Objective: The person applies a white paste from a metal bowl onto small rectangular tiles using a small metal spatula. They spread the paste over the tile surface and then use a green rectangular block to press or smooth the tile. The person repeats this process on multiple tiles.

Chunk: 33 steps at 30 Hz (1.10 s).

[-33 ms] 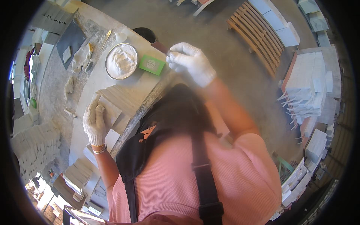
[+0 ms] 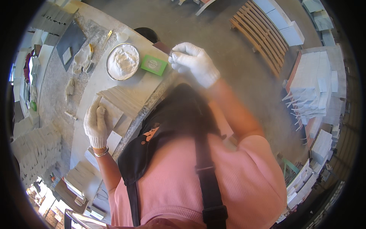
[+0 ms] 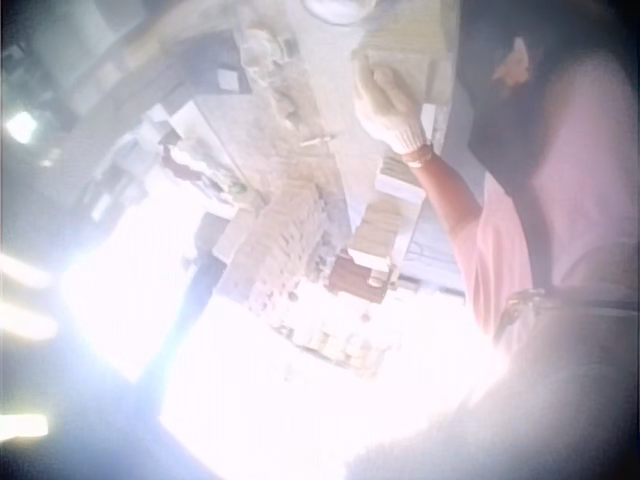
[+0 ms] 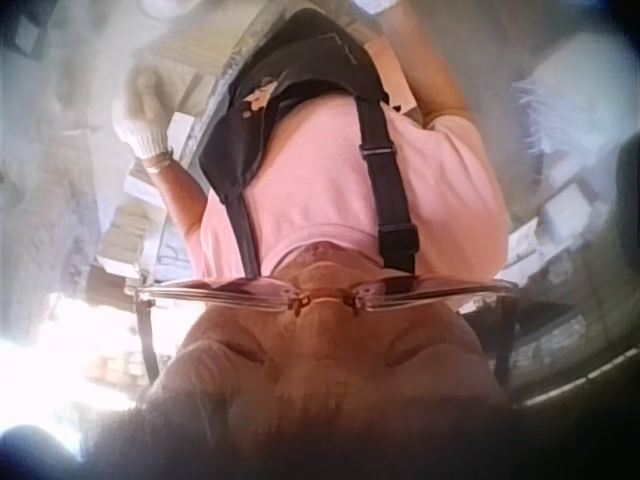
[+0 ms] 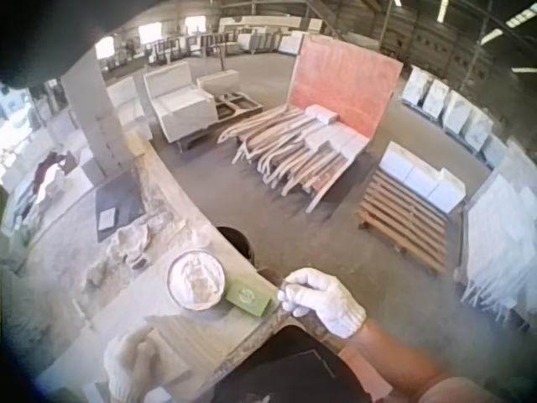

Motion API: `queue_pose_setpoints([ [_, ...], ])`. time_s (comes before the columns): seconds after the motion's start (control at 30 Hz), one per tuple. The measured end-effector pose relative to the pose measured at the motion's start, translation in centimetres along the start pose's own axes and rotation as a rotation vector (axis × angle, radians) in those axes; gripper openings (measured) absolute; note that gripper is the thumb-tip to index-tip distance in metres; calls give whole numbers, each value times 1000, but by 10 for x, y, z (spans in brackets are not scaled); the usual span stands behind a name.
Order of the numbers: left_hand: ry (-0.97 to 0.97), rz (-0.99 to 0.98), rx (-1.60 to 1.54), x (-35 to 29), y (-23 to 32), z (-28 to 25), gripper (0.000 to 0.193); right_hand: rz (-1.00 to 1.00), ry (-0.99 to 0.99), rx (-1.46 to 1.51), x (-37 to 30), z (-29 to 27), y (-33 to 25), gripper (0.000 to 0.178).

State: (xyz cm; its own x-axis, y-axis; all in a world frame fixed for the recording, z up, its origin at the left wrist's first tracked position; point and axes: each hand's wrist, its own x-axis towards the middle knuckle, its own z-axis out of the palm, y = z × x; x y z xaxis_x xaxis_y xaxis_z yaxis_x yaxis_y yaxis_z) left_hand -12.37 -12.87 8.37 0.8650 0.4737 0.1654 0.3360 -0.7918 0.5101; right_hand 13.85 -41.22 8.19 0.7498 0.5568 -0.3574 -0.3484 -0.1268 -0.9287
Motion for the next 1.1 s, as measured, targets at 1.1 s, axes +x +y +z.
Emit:
queue_pose_setpoints([
  [1.1, 30, -90, -168, -3, 1, 4, 35, -266, 329, 16, -112, -135, 37, 17],
])
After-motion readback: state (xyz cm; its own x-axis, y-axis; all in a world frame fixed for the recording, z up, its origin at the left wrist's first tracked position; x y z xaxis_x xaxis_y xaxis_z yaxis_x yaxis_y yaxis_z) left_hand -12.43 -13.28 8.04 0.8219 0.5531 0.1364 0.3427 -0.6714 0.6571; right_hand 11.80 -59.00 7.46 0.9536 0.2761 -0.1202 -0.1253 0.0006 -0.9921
